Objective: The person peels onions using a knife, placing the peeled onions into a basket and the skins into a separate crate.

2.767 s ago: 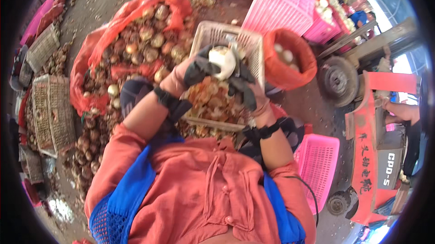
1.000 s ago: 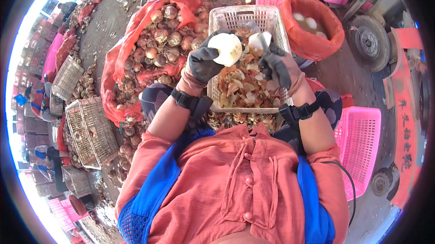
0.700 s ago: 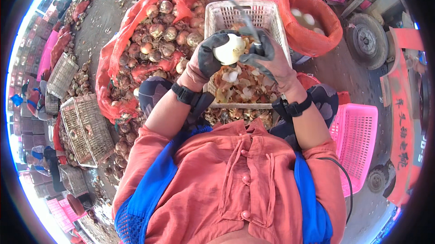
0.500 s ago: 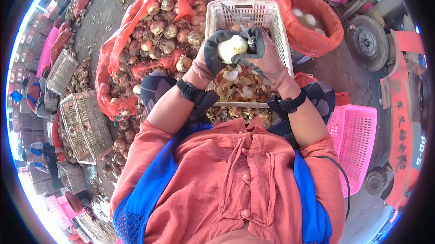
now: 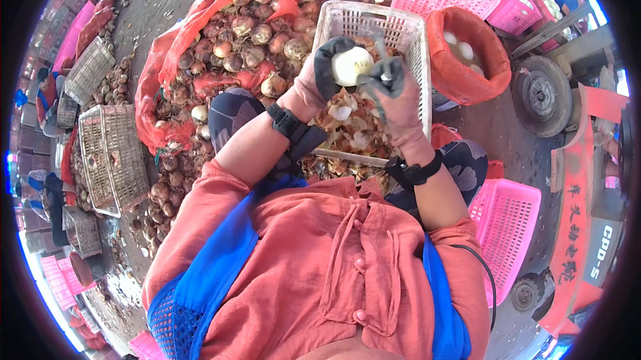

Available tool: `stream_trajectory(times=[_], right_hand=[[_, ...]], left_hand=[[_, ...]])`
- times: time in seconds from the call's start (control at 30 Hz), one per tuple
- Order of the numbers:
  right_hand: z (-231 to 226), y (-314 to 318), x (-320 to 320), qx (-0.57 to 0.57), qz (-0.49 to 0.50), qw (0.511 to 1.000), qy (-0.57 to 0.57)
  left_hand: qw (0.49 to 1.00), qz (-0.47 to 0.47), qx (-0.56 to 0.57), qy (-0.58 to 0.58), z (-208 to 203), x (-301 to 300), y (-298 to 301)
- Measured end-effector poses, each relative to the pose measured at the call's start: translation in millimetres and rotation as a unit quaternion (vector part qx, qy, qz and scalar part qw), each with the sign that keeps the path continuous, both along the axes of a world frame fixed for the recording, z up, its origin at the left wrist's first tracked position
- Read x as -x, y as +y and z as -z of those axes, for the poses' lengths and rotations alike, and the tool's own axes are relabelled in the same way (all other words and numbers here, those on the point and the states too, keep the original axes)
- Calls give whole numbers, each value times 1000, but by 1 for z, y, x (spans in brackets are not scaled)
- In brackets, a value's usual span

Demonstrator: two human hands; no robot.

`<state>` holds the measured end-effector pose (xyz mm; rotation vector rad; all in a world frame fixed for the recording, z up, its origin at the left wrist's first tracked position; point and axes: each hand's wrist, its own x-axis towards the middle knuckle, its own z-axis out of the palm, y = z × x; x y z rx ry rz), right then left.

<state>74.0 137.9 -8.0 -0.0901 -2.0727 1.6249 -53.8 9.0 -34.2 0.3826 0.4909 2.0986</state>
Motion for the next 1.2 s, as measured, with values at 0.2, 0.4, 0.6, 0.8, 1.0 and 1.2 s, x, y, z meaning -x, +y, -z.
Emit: stream_trajectory(times=[0.2, 0.4, 0.6, 0.8, 1.0, 1.2], right_hand=[[-6, 12, 8, -102, -53, 992, 54], [8, -12, -3, -130, -80, 988, -33], [-17, -6, -3, 258, -24, 964, 54], [-20, -5, 5, 307, -49, 947, -85], [-21, 1, 1, 295, -65, 947, -114], [10, 22, 10, 168, -95, 976, -98]], left_hand=[[883, -118, 178, 419, -4, -7, -9], [976, -96, -79, 178, 12, 2, -3], [639, -376, 222, 633, -26, 8, -19], [851, -284, 246, 367, -32, -21, 1], [812, -301, 291, 407, -29, -27, 6], [830, -279, 268, 401, -27, -33, 13]])
